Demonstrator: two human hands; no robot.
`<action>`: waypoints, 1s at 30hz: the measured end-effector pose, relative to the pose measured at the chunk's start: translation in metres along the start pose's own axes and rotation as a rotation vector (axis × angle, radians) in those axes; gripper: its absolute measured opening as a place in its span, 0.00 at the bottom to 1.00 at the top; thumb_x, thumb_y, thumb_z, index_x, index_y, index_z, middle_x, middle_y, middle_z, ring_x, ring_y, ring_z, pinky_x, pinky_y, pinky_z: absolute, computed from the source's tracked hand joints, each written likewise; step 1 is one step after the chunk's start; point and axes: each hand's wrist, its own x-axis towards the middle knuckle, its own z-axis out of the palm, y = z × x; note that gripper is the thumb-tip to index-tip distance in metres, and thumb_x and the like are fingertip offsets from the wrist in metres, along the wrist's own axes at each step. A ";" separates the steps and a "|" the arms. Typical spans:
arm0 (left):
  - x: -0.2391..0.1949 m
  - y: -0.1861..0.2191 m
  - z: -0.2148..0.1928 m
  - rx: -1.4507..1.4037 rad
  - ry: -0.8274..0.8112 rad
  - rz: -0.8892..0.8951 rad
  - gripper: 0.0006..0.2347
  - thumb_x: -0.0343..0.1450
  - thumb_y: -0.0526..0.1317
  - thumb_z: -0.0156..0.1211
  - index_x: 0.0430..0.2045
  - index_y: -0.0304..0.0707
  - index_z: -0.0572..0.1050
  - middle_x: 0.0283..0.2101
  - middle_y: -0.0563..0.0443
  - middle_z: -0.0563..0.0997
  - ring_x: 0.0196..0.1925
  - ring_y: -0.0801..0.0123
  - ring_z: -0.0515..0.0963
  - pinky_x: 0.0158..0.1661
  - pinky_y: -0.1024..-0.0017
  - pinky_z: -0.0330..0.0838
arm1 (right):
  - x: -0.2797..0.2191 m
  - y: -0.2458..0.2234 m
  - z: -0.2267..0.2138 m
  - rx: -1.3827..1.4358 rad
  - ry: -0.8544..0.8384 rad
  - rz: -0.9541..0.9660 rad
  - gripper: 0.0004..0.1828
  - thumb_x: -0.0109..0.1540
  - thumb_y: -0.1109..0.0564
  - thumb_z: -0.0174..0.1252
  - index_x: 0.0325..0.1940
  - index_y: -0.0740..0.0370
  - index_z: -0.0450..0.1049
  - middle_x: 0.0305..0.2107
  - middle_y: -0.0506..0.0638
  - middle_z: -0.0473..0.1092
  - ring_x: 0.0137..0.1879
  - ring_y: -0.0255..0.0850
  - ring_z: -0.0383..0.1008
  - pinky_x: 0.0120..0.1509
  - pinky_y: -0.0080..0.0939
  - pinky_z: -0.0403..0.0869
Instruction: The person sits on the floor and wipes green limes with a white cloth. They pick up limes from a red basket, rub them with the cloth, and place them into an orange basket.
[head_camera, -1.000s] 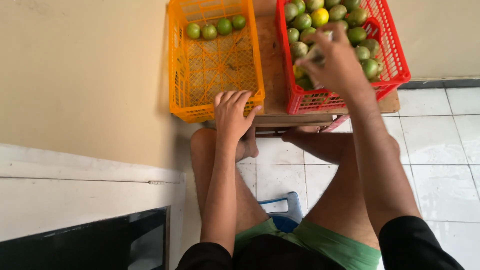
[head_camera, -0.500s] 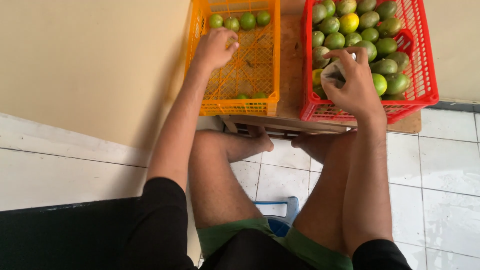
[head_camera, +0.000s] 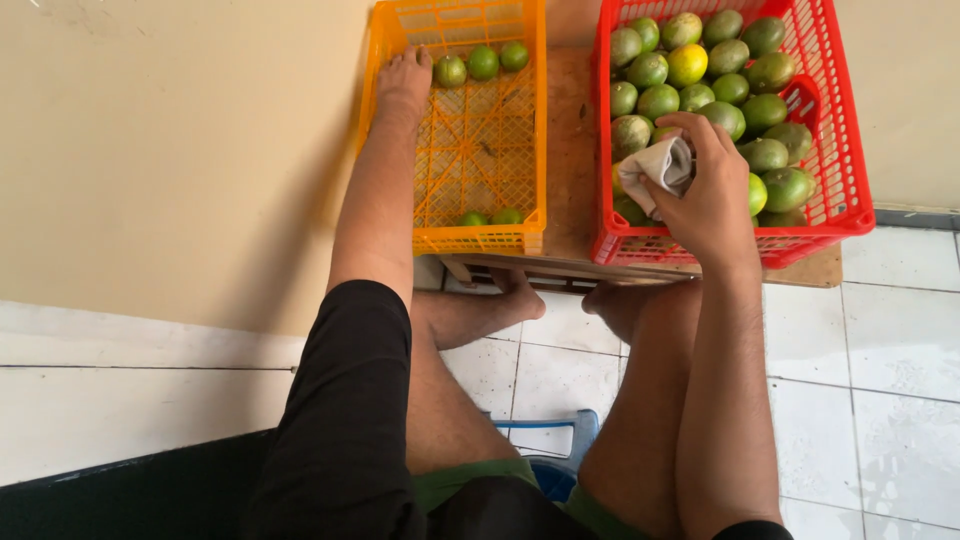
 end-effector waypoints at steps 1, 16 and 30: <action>0.003 -0.002 0.004 0.001 0.001 0.002 0.43 0.58 0.24 0.74 0.70 0.32 0.55 0.69 0.32 0.63 0.63 0.47 0.70 0.62 0.55 0.67 | 0.000 0.004 0.001 0.000 0.002 0.001 0.32 0.51 0.73 0.68 0.60 0.70 0.70 0.44 0.62 0.71 0.45 0.54 0.72 0.48 0.50 0.72; -0.057 0.013 -0.028 -0.218 -0.077 0.081 0.22 0.63 0.41 0.76 0.47 0.28 0.77 0.50 0.39 0.77 0.53 0.44 0.80 0.52 0.48 0.77 | -0.005 0.007 0.003 -0.002 -0.006 0.035 0.19 0.58 0.62 0.71 0.52 0.61 0.74 0.48 0.62 0.68 0.54 0.73 0.71 0.59 0.65 0.72; -0.262 0.131 -0.123 -1.809 0.448 0.150 0.24 0.72 0.40 0.68 0.64 0.40 0.69 0.63 0.30 0.68 0.65 0.35 0.69 0.62 0.50 0.71 | -0.019 -0.013 0.024 0.154 0.500 0.022 0.23 0.64 0.64 0.74 0.54 0.60 0.66 0.41 0.61 0.74 0.49 0.56 0.77 0.55 0.54 0.72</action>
